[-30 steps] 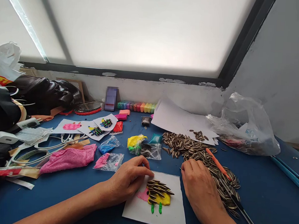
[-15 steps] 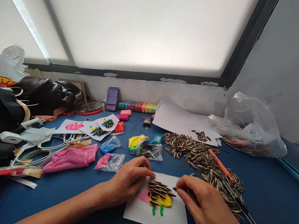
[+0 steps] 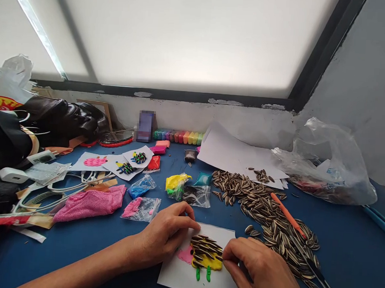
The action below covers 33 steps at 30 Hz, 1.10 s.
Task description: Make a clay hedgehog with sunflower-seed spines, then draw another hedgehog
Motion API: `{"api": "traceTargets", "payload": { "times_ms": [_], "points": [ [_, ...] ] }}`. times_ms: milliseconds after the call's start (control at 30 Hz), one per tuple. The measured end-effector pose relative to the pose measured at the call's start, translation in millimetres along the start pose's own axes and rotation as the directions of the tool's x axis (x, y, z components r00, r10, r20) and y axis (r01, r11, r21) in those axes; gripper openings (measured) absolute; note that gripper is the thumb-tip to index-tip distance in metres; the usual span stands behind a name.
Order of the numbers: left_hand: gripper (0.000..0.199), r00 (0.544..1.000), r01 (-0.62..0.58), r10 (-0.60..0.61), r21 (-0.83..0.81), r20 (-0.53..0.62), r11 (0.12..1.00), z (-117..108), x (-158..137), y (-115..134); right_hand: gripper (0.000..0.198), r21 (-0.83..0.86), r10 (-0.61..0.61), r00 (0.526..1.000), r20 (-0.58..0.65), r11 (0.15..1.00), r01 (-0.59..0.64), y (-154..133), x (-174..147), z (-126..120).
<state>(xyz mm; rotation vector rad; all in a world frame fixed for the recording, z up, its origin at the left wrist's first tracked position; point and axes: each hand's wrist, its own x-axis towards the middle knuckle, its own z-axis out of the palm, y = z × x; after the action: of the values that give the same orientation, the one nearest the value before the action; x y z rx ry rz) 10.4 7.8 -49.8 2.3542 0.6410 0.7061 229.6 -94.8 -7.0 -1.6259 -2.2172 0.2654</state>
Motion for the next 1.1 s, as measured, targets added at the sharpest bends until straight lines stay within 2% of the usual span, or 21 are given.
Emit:
{"api": "traceTargets", "payload": {
  "times_ms": [300,567,1100],
  "points": [
    [0.039,1.000,0.001,-0.001,-0.009,0.007,1.000,-1,-1,1,0.014,-0.080,0.021,0.998,0.054,0.997,-0.017,9,-3,8],
    [0.040,1.000,-0.005,0.005,-0.002,-0.009,1.000,-1,0,2,0.015,-0.122,-0.026,1.000,0.007,0.992,0.026,6,-4,10],
    [0.037,1.000,0.003,-0.003,0.007,0.010,1.000,-1,-1,1,0.018,-0.242,-0.020,1.000,0.001,0.970,0.020,-1,-5,16]
  ]
}}
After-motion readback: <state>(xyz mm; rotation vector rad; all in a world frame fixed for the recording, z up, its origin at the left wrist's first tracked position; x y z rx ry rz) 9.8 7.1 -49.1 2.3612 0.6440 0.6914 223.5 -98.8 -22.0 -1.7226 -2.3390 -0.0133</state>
